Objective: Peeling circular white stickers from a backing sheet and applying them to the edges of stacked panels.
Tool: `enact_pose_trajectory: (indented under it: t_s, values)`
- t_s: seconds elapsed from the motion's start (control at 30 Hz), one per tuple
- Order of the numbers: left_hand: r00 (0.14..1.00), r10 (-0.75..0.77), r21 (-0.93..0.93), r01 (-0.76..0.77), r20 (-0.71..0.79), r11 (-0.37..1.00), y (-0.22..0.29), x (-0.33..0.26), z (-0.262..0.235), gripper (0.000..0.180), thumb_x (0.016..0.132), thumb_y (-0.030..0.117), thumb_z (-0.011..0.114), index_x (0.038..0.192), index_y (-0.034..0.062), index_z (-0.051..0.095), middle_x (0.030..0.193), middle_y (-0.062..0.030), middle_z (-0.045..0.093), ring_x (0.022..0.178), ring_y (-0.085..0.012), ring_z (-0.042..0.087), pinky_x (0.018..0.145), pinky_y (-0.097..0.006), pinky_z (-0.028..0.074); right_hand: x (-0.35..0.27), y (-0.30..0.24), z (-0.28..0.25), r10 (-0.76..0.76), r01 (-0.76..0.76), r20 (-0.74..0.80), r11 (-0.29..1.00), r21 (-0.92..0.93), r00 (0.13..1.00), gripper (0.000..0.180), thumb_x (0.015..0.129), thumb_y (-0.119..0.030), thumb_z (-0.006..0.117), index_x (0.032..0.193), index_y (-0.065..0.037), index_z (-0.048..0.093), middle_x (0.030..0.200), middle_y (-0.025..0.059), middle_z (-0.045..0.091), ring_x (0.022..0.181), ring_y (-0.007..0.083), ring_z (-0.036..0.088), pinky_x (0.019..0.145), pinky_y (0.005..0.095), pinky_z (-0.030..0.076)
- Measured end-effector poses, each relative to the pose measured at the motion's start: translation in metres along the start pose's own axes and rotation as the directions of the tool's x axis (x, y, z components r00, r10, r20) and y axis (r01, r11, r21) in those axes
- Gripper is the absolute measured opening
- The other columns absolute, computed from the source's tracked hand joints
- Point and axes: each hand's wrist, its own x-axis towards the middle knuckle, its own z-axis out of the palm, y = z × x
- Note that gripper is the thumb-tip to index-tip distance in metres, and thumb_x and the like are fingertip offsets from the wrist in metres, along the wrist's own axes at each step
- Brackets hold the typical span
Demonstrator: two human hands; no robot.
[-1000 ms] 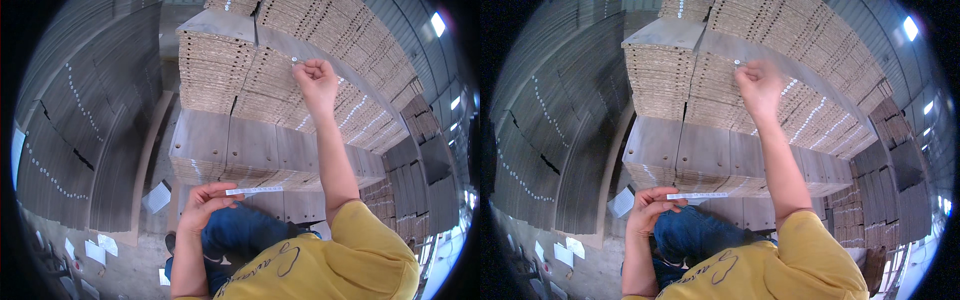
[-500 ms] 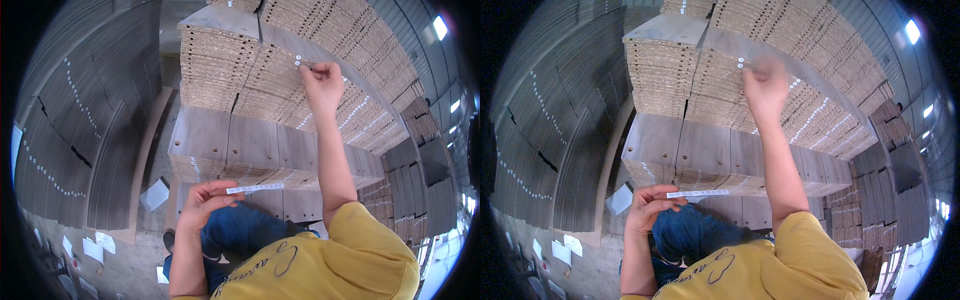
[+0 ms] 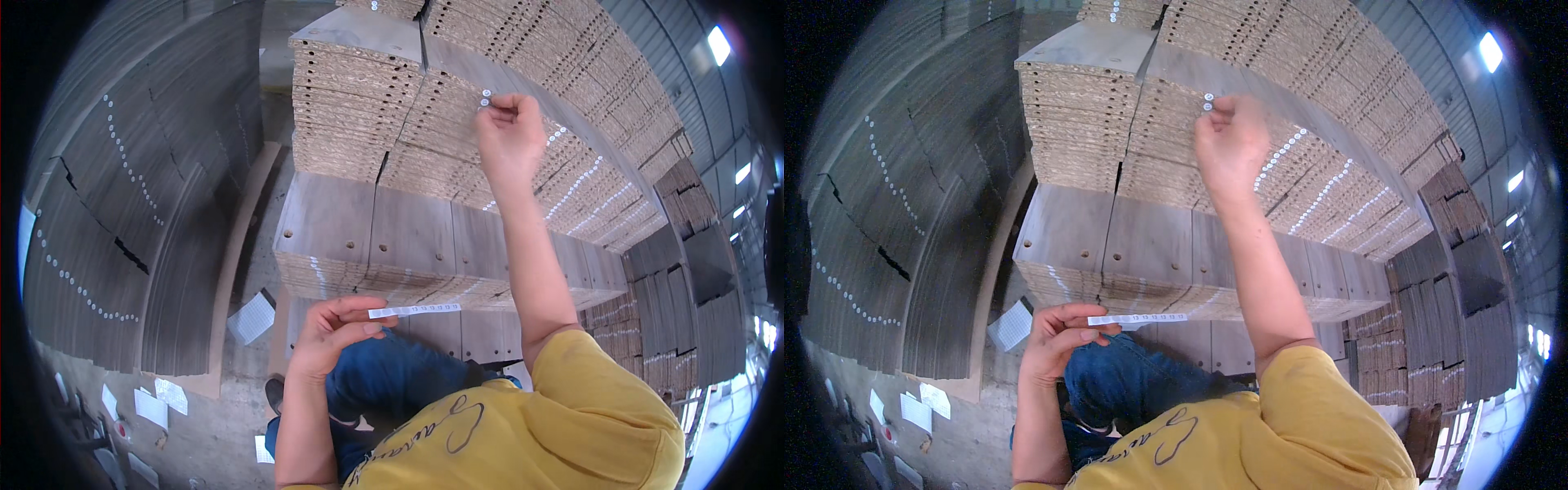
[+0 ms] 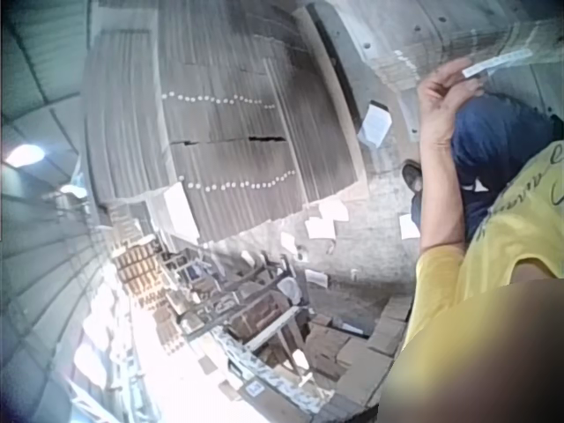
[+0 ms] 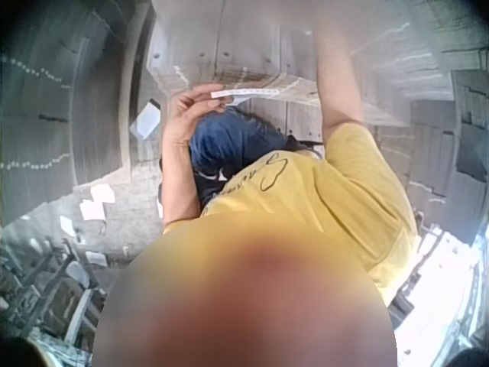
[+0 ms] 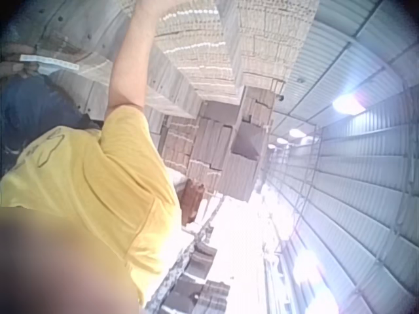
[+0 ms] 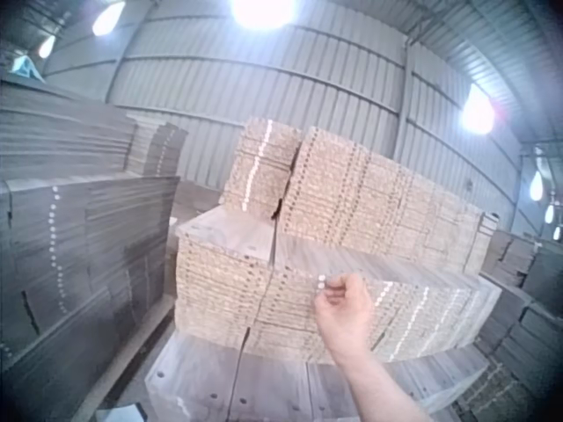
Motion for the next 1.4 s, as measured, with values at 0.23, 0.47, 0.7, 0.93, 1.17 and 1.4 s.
enact_pose_trajectory:
  t_s: [0.23,0.47,0.7,0.93,1.17,1.4]
  values:
    - [1.000,0.025,-0.007,-0.025,0.016,1.000,0.002,0.000,0.000,0.030,0.072,-0.004,0.063,0.102,-0.0034,0.063,0.090,-0.0201,0.066,0.084,-0.0274,0.067,0.070,-0.032,0.055,0.000,-0.008,-0.016,-0.046,0.054,0.046,0.979,-0.198,0.998,0.018,0.067,0.002,0.065,0.081,-0.002,0.054,0.077,0.0117,0.058,0.064,0.0209,0.062,0.058,0.0315,0.049]
    - [0.999,0.033,-0.012,-0.033,0.029,0.999,0.003,-0.001,0.001,0.030,0.072,-0.003,0.063,0.102,-0.0032,0.063,0.091,-0.0202,0.066,0.085,-0.0275,0.066,0.070,-0.032,0.055,-0.010,-0.003,-0.002,0.064,-0.071,0.061,0.989,0.126,0.996,0.018,0.068,0.007,0.062,0.083,0.001,0.054,0.083,0.0125,0.056,0.073,0.0219,0.063,0.066,0.0274,0.054]
    - [0.999,0.025,-0.008,-0.025,0.024,1.000,0.002,0.001,0.002,0.031,0.072,-0.004,0.063,0.103,-0.0037,0.062,0.090,-0.0206,0.066,0.085,-0.0277,0.066,0.070,-0.033,0.055,-0.006,0.002,-0.001,-0.112,0.111,-0.015,0.991,-0.077,0.994,0.020,0.065,0.006,0.063,0.081,-0.001,0.053,0.076,0.0116,0.056,0.067,0.0237,0.060,0.060,0.0308,0.051]
    - [0.991,0.105,-0.069,-0.110,-0.078,0.992,0.010,-0.011,0.001,0.033,0.072,-0.001,0.063,0.105,-0.0042,0.061,0.093,-0.0210,0.065,0.085,-0.0301,0.066,0.068,-0.033,0.055,-0.006,-0.001,-0.032,0.045,-0.021,0.110,0.977,-0.212,0.993,0.030,0.060,-0.004,0.074,0.084,-0.003,0.056,0.079,0.0097,0.057,0.063,0.0194,0.055,0.057,0.0304,0.046]
    - [0.923,0.202,-0.017,-0.219,-0.329,0.975,0.016,0.000,-0.004,0.023,0.074,-0.004,0.065,0.096,-0.0002,0.060,0.084,-0.0148,0.066,0.078,-0.0236,0.067,0.061,-0.028,0.054,-0.070,-0.074,-0.049,-0.049,-0.133,0.935,0.986,0.101,0.352,0.041,0.063,-0.005,0.074,0.102,-0.009,0.064,0.091,0.0069,0.058,0.071,0.0166,0.056,0.062,0.0286,0.045]
    - [0.887,0.151,0.029,-0.153,-0.436,0.988,0.021,-0.007,-0.003,0.025,0.074,-0.003,0.067,0.098,0.0009,0.060,0.087,-0.0120,0.067,0.073,-0.0168,0.066,0.055,-0.024,0.053,-0.122,-0.064,-0.022,-0.294,0.130,0.742,0.953,0.272,0.602,0.022,0.064,0.000,0.068,0.083,-0.009,0.067,0.084,0.0057,0.058,0.073,0.0230,0.057,0.062,0.0310,0.047]
